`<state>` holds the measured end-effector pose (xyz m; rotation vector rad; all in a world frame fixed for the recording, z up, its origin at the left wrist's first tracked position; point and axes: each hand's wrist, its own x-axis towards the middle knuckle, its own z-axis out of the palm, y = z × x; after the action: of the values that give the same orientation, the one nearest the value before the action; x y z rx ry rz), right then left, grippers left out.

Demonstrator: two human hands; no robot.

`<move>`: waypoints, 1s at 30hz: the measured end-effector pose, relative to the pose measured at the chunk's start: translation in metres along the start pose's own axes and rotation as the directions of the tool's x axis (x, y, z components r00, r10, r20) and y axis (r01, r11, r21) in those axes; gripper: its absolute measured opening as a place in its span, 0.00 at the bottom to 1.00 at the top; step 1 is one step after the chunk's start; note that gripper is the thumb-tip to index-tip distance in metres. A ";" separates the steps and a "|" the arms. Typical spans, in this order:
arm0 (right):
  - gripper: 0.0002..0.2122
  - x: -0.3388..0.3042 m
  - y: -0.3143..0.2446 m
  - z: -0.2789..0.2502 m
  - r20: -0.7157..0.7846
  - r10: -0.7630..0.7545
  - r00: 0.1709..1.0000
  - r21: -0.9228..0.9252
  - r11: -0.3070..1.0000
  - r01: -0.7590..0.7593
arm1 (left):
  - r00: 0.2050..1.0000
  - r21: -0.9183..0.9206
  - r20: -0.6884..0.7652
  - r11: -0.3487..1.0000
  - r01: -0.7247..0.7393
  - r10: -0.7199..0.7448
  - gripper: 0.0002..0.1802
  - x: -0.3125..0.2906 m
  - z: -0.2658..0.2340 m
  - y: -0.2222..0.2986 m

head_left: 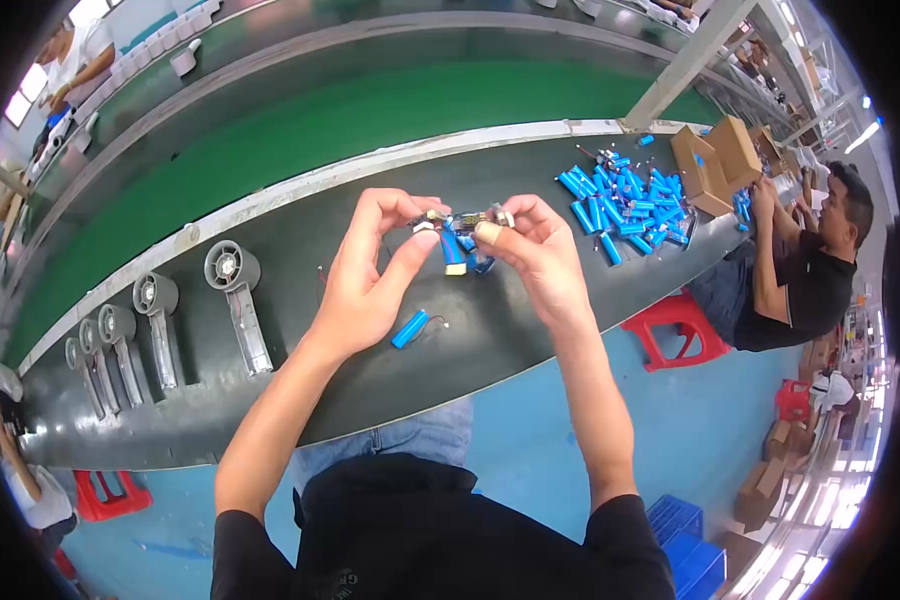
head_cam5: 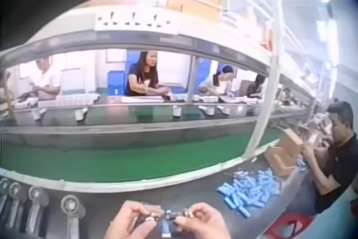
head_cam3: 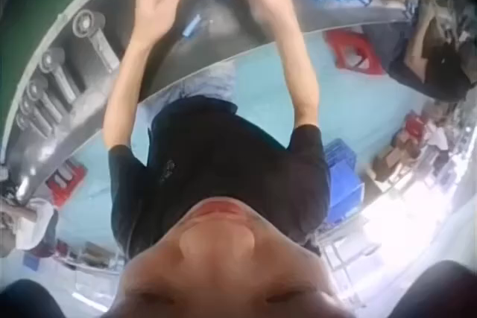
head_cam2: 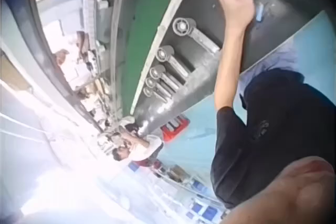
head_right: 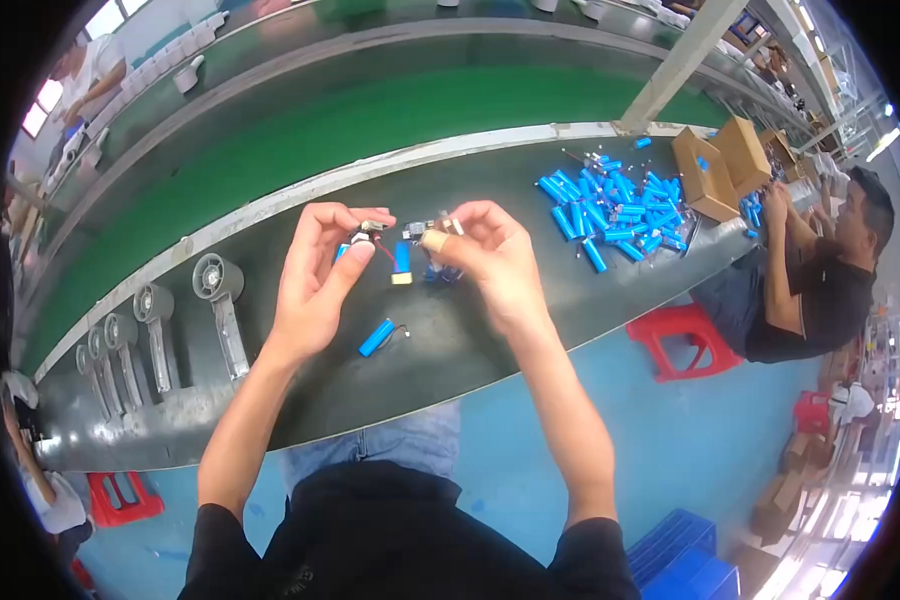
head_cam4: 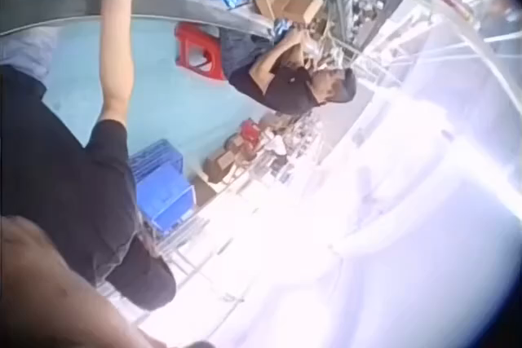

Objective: The person assembles small circular electronic components with blue parts and metal frames by hand on a production line.

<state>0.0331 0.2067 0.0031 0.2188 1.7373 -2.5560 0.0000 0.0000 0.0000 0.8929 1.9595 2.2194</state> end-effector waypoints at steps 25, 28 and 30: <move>0.09 0.006 -0.004 -0.023 -0.007 0.137 0.991 -0.049 0.989 -0.137 | 0.917 -0.264 0.139 0.879 0.398 -0.373 0.11 -0.002 -0.010 0.019; 0.12 0.007 0.001 -0.022 -0.024 -0.122 0.992 -0.397 0.912 0.103 | 0.919 -0.272 0.152 0.879 0.392 -0.363 0.12 -0.001 -0.007 0.006; 0.12 0.001 -0.001 -0.012 0.037 -0.070 0.997 -0.273 0.959 0.078 | 0.925 -0.260 0.157 0.889 0.376 -0.345 0.12 0.001 -0.004 -0.001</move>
<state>0.0329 0.2187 -0.0002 0.1088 2.0985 -2.3142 -0.0034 -0.0029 -0.0009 0.5415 1.5483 2.1098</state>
